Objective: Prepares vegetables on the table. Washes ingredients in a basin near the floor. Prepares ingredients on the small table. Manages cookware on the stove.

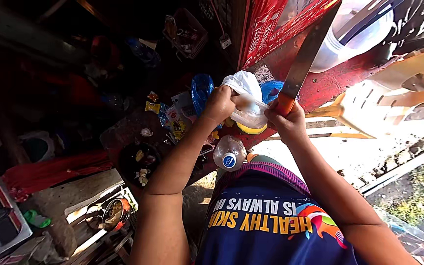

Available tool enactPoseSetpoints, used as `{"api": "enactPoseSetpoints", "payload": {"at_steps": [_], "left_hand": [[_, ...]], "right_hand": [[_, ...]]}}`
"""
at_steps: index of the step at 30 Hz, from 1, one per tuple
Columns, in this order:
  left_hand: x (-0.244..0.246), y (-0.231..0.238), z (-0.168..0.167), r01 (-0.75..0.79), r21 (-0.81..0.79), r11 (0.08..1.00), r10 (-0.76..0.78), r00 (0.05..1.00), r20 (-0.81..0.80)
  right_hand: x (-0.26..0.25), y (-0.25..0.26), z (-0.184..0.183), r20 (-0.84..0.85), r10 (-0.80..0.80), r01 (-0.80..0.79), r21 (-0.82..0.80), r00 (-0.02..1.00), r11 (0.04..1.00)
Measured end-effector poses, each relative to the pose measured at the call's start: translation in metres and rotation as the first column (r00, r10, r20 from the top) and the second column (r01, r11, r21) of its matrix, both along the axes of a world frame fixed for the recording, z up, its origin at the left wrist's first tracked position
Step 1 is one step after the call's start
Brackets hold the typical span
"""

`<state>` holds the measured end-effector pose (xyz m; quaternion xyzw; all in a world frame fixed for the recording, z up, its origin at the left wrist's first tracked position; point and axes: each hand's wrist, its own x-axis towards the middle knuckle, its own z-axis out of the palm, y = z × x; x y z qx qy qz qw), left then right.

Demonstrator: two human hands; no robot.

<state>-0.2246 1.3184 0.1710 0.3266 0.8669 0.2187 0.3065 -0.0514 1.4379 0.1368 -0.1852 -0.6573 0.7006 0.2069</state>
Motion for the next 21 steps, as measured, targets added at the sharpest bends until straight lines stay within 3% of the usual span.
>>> {"api": "enactPoseSetpoints", "payload": {"at_steps": [5,8,10,12,14,16,18,21], "left_hand": [[0.001,0.001,0.002,-0.022,0.0,1.0,0.022,0.999,-0.03],[0.001,0.001,0.004,0.126,-0.024,0.992,-0.127,0.992,-0.028],[-0.001,-0.004,0.011,0.295,0.109,0.949,-0.297,0.955,0.007],[-0.004,-0.012,0.017,0.304,0.374,0.876,-0.334,0.942,0.018],[-0.008,-0.021,0.018,0.089,0.674,0.733,-0.151,0.988,0.034],[-0.018,-0.026,0.01,-0.186,0.808,0.56,0.143,0.982,0.126],[-0.031,-0.033,-0.01,-0.408,0.727,0.552,0.357,0.904,0.236],[-0.038,-0.041,-0.038,-0.593,0.423,0.685,0.411,0.794,0.448]], "right_hand": [[-0.003,0.001,-0.004,0.014,-0.019,0.02,-0.074,1.0,0.997],[-0.007,0.002,-0.001,-0.005,-0.024,0.023,-0.109,1.0,0.994],[-0.011,0.003,0.002,-0.029,-0.033,0.03,-0.115,0.999,0.993],[-0.015,0.003,0.007,-0.045,-0.04,0.035,-0.109,0.998,0.993],[-0.023,0.002,0.011,-0.056,-0.044,0.039,-0.086,0.997,0.996],[-0.035,0.001,0.015,-0.077,-0.035,0.032,-0.049,0.996,0.998],[-0.048,-0.001,0.019,-0.098,-0.01,0.011,0.014,0.995,1.0],[-0.07,-0.003,0.026,-0.132,0.019,-0.003,0.125,0.991,0.992]]}}
